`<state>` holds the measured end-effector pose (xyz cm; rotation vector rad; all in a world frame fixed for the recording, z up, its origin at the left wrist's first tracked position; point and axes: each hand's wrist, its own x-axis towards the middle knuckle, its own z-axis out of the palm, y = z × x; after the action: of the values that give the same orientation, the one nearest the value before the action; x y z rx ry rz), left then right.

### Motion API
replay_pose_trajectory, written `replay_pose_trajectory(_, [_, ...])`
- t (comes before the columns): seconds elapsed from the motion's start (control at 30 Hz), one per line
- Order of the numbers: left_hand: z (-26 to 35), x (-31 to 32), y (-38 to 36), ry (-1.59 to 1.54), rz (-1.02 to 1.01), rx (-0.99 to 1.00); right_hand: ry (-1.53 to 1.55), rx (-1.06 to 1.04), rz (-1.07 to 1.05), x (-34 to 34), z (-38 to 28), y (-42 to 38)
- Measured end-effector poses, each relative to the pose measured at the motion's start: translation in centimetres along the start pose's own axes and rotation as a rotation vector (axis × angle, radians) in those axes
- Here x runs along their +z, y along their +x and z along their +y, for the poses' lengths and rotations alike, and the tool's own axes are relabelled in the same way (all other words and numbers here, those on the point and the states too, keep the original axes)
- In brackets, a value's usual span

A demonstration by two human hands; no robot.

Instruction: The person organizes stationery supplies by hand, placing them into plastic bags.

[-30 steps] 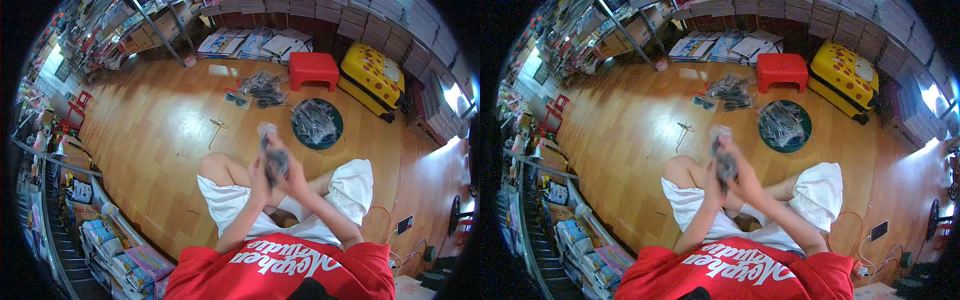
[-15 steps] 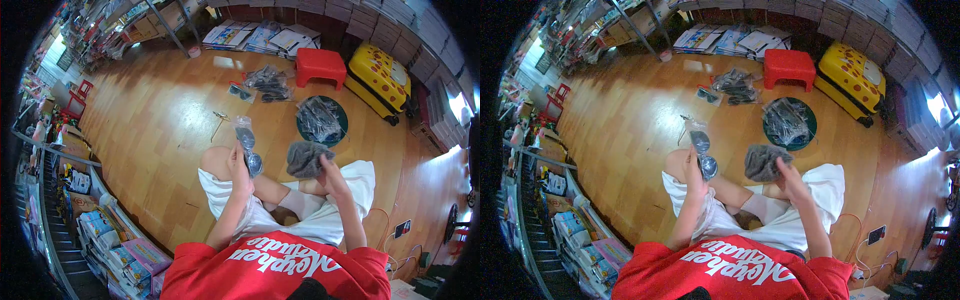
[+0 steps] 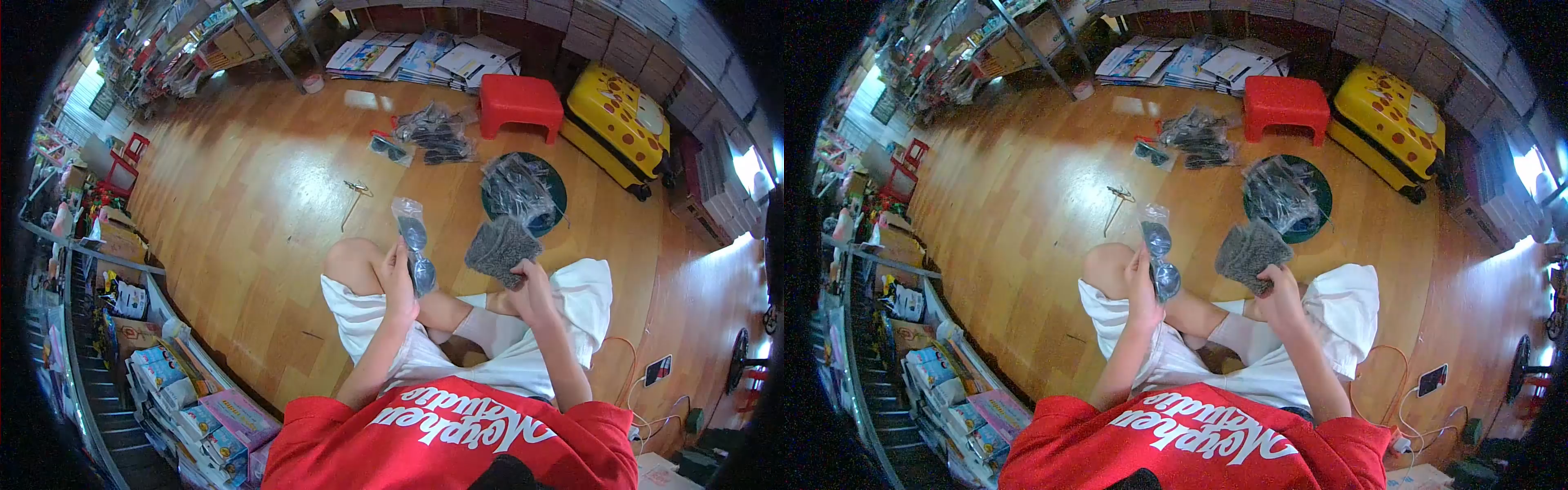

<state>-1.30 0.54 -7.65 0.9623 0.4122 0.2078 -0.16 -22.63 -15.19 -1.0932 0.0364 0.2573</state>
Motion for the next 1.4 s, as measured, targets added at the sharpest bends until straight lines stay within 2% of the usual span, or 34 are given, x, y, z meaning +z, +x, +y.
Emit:
replay_pose_trajectory(0.07, [-0.9,0.6,-0.4,-0.014,-0.014,-0.077,-0.11,0.03,0.166,5.3,-4.0,-1.9])
replay_pose_trajectory(0.1, [-1.7,1.0,-0.7,-0.039,-0.044,-0.134,-0.201,0.15,0.291,9.2,-6.7,-2.7])
replay_pose_trajectory(0.17, [-2.7,2.3,-2.0,-0.184,-0.039,-0.205,-0.466,-0.301,-0.174,10.5,-5.0,-3.1])
replay_pose_trajectory(0.2, [-2.6,3.6,-3.5,-0.303,-0.003,-0.22,-0.733,-0.517,-0.19,12.2,-5.8,-3.2])
replay_pose_trajectory(0.23, [-4.3,2.7,-3.6,-0.365,-0.061,-0.24,-0.998,-0.734,-0.203,13.6,-7.0,-3.2])
replay_pose_trajectory(0.3, [-5.7,2.2,-4.3,-0.482,-0.176,-0.29,-1.026,-0.756,-0.173,13.9,-8.2,-2.6])
replay_pose_trajectory(0.37, [-4.8,2.9,-5.4,0.032,-0.133,-0.175,-1.001,-0.723,-0.158,13.9,-8.6,-1.6])
replay_pose_trajectory(0.4, [-4.1,2.6,-4.7,0.139,-0.21,-0.25,-0.964,-0.684,-0.154,13.7,-8.6,-0.8])
replay_pose_trajectory(0.43, [-3.5,2.7,-4.4,0.022,-0.163,-0.202,-0.93,-0.647,-0.148,13.5,-8.5,-0.3])
replay_pose_trajectory(0.5, [-1.6,4.0,-4.7,-0.214,-0.069,-0.109,-0.887,-0.622,-0.271,13.6,-8.0,-0.8])
replay_pose_trajectory(0.53, [0.4,5.3,-4.8,-0.385,0.073,-0.206,-0.887,-0.615,-0.322,13.9,-7.4,-2.0])
replay_pose_trajectory(0.63, [-0.4,0.4,-0.8,-0.139,-0.229,0.009,-0.858,-0.575,-0.378,13.7,-5.2,-4.3])
replay_pose_trajectory(0.67, [-1.3,-0.2,-0.4,-0.184,-0.303,0.032,-0.844,-0.576,-0.351,13.6,-4.9,-4.5])
replay_pose_trajectory(0.77, [-3.9,3.0,-4.3,-0.284,0.116,-0.128,-0.797,-0.591,-0.232,13.1,-5.3,-3.0])
replay_pose_trajectory(0.8, [-3.7,3.0,-4.8,0.034,-0.003,0.064,-0.759,-0.563,-0.199,12.9,-5.9,-2.1])
replay_pose_trajectory(0.87, [-3.3,3.9,-5.4,-0.085,-0.034,-0.036,-0.683,-0.535,-0.131,12.9,-7.0,-0.8])
replay_pose_trajectory(0.9, [-3.0,4.3,-5.6,-0.145,-0.047,-0.085,-0.657,-0.535,-0.163,13.1,-6.9,-1.0])
replay_pose_trajectory(0.93, [-3.2,3.8,-4.7,-0.068,-0.008,-0.002,-0.632,-0.535,-0.197,13.4,-6.6,-1.5])
replay_pose_trajectory(0.97, [-2.7,3.7,-3.8,-0.147,0.013,-0.031,-0.607,-0.534,-0.231,13.7,-6.3,-2.2])
replay_pose_trajectory(1.0, [-1.8,3.5,-2.7,-0.224,0.035,-0.062,-0.71,-0.635,-0.297,13.6,-5.7,-3.0])
replay_pose_trajectory(1.03, [-0.9,2.9,-1.8,-0.302,0.056,-0.095,-0.75,-0.58,-0.349,13.6,-5.3,-4.1])
replay_pose_trajectory(1.07, [-1.2,0.6,0.0,-0.109,-0.074,0.058,-0.713,-0.548,-0.362,13.8,-4.5,-5.2])
replay_pose_trajectory(1.1, [-1.3,0.9,0.1,-0.097,-0.072,0.093,-0.675,-0.517,-0.374,13.9,-4.0,-5.7])
replay_pose_trajectory(1.17, [-1.4,1.7,-0.2,-0.068,-0.067,0.162,-0.704,-0.591,-0.299,13.7,-4.2,-5.0])
replay_pose_trajectory(1.2, [-2.2,2.7,-1.2,-0.153,-0.034,0.085,-0.715,-0.623,-0.263,13.7,-4.3,-4.6])
replay_pose_trajectory(1.3, [-0.4,5.8,-4.5,-0.103,0.001,0.13,-0.7,-0.619,-0.188,13.5,-6.1,-2.3])
replay_pose_trajectory(1.4, [-1.2,3.7,-2.5,-0.081,0.012,0.21,-0.67,-0.612,-0.259,14.4,-5.7,-3.5])
